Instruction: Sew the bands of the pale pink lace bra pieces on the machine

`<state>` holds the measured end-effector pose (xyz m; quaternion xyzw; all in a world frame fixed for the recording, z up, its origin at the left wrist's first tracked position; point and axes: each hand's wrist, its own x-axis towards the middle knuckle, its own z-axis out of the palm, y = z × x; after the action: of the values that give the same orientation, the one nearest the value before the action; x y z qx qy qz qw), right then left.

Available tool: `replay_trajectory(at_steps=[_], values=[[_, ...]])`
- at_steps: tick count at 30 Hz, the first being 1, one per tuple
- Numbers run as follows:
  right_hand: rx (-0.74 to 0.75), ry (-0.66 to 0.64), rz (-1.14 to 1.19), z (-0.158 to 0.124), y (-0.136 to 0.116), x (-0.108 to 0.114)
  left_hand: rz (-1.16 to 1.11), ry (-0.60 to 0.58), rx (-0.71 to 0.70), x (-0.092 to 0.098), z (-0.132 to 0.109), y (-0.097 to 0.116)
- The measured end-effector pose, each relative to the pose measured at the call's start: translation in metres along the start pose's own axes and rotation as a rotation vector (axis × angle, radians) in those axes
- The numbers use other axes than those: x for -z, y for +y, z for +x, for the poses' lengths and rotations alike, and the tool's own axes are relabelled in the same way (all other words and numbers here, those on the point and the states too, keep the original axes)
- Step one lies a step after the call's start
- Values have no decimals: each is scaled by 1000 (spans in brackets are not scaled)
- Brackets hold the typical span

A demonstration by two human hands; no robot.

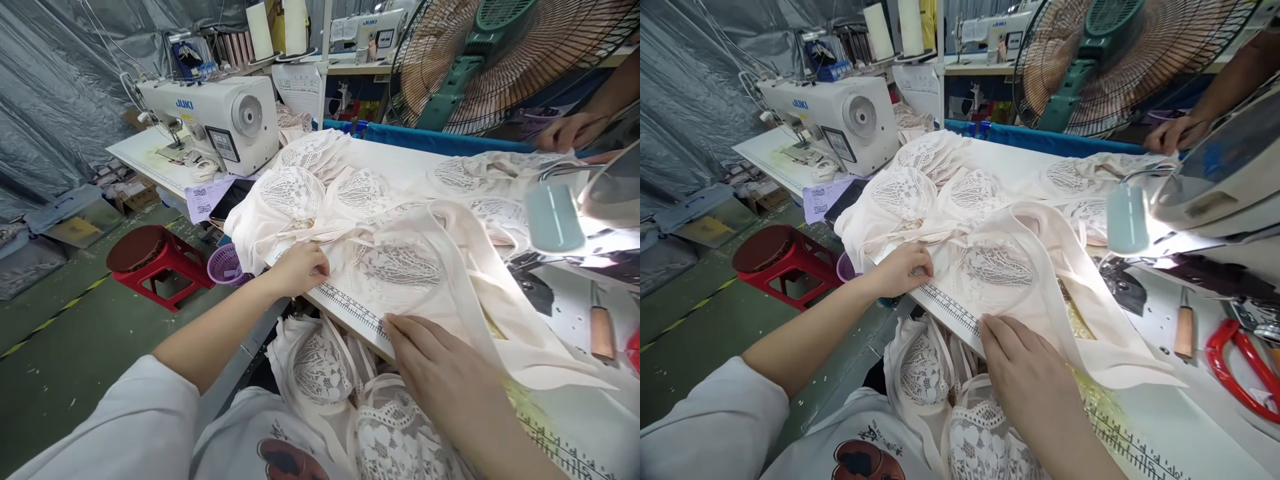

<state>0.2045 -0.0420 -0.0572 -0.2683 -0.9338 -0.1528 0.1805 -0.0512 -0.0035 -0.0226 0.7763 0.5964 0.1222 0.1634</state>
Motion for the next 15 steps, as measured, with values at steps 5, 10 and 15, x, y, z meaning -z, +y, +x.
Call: replay_trajectory(at_steps=[5, 10, 15], values=[[2, 20, -7, 0, 0, 0, 6, 10, -34, 2, 0, -1], [-11, 14, 6, 0, 0, 0, 1, 35, -13, -1, 0, 1], [5, 17, 25, -1, 0, -1, -25, 74, 12, -7, -2, 1]])
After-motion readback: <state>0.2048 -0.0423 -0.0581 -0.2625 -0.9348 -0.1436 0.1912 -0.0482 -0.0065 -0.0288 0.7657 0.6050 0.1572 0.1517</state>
